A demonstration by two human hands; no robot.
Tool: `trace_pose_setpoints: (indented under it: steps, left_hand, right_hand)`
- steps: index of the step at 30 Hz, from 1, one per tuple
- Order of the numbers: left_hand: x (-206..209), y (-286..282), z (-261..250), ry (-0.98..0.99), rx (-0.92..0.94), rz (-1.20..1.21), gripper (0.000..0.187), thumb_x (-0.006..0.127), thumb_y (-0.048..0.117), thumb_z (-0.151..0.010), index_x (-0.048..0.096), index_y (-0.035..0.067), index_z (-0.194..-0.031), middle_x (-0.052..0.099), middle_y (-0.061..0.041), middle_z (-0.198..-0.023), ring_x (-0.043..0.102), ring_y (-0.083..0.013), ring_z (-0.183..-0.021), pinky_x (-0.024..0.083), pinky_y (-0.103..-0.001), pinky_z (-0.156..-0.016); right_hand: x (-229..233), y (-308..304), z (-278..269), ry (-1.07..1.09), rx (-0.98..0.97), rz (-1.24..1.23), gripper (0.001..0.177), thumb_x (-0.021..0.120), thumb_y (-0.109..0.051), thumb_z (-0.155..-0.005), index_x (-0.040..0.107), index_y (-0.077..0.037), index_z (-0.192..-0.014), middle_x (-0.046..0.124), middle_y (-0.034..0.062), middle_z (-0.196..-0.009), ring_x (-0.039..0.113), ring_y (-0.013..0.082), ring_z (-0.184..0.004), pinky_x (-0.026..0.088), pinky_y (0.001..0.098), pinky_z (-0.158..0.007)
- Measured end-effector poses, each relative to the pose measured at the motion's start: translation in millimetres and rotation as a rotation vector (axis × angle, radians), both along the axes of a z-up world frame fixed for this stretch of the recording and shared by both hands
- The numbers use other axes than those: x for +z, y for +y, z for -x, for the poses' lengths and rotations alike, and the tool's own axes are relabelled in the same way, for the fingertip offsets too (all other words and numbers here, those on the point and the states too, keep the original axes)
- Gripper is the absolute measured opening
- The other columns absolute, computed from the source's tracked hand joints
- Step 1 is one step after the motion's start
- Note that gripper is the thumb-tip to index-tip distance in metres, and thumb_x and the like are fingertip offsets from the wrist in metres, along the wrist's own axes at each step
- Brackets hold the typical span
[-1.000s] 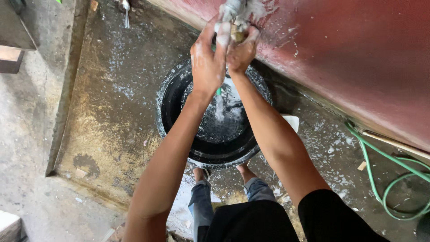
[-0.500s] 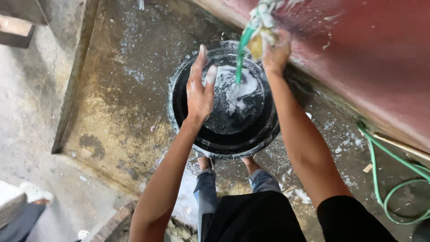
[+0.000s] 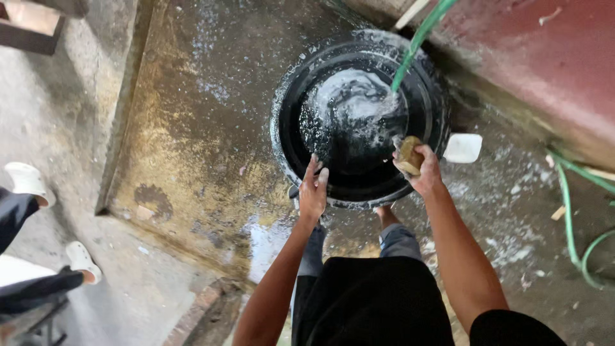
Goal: The person washes a knife and a pair of pliers in a basin of soapy water using a sponge, then scrubs a vertical PVC pipe on a wall.
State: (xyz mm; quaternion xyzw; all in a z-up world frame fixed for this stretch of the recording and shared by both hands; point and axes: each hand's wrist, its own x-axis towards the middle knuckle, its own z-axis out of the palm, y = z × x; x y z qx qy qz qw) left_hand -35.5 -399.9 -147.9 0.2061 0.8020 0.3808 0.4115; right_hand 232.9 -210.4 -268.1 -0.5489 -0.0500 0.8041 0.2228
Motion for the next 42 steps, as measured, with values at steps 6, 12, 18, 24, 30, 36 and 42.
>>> trace_pose_setpoints:
  steps: [6,12,18,24,30,36,42]
  left_hand:
    - [12,-28,51,-0.039,-0.123,-0.117,0.066,0.055,0.039,-0.104,0.035,0.01,-0.159,0.059,-0.02,-0.147,0.065,-0.0303,-0.124,0.055,-0.038,-0.096]
    - [81,-11,122,-0.062,-0.265,0.099,0.071,0.049,0.046,-0.101,0.026,0.015,-0.161,0.048,-0.012,-0.156,0.066,-0.0364,-0.106,0.055,-0.043,-0.087]
    - [96,6,165,0.071,-0.391,-0.144,0.069,0.052,0.045,-0.104,0.035,0.007,-0.159,0.059,-0.02,-0.146,0.072,-0.0289,-0.113,0.058,-0.039,-0.097]
    - [107,58,171,0.121,-0.531,-0.311,0.061,0.057,0.03,-0.105,0.037,0.005,-0.157,0.059,-0.022,-0.144,0.071,-0.0304,-0.114,0.058,-0.038,-0.094]
    - [106,134,195,0.139,-0.747,-0.349,0.065,0.061,0.022,-0.099,0.039,0.008,-0.158,0.07,-0.018,-0.132,0.076,-0.0263,-0.107,0.059,-0.037,-0.091]
    - [103,200,250,0.024,-0.866,-0.277,0.059,0.06,0.024,-0.103,0.039,0.007,-0.156,0.065,-0.02,-0.138,0.076,-0.0299,-0.102,0.06,-0.038,-0.088]
    - [88,251,299,0.068,-0.944,-0.172,0.059,0.056,0.027,-0.104,0.037,0.012,-0.157,0.066,-0.019,-0.138,0.074,-0.0306,-0.108,0.059,-0.039,-0.091]
  right_hand:
    - [18,-51,29,-0.206,-0.091,-0.075,0.035,0.057,-0.031,-0.101,0.065,-0.006,-0.125,0.072,0.0118,-0.105,0.072,0.025,-0.092,0.062,0.0424,-0.077]
    - [37,-89,64,-0.285,-0.314,-0.114,0.031,0.057,-0.031,-0.101,0.064,-0.01,-0.123,0.073,0.0055,-0.105,0.073,0.0224,-0.087,0.063,0.0396,-0.066]
    - [61,-118,125,-0.201,-0.363,-0.177,0.032,0.048,-0.038,-0.103,0.061,-0.019,-0.125,0.071,0.0053,-0.099,0.07,0.0218,-0.072,0.049,0.0324,-0.045]
    - [82,-99,189,-0.249,-0.387,-0.194,0.032,0.059,-0.026,-0.098,0.064,-0.014,-0.127,0.071,0.0042,-0.109,0.072,0.0183,-0.09,0.058,0.0311,-0.063]
    - [92,-57,254,-0.298,-0.499,-0.217,0.033,0.064,-0.023,-0.096,0.063,-0.011,-0.127,0.07,0.006,-0.114,0.073,0.0184,-0.095,0.064,0.0316,-0.071]
    - [102,8,323,-0.399,-0.613,-0.317,0.034,0.062,-0.029,-0.099,0.058,-0.011,-0.128,0.068,0.0116,-0.105,0.071,0.021,-0.076,0.054,0.0326,-0.049]
    - [105,112,382,-0.332,-1.113,-0.397,0.042,0.065,-0.034,-0.103,0.053,-0.009,-0.135,0.063,0.0088,-0.12,0.067,0.0195,-0.099,0.063,0.0336,-0.075]
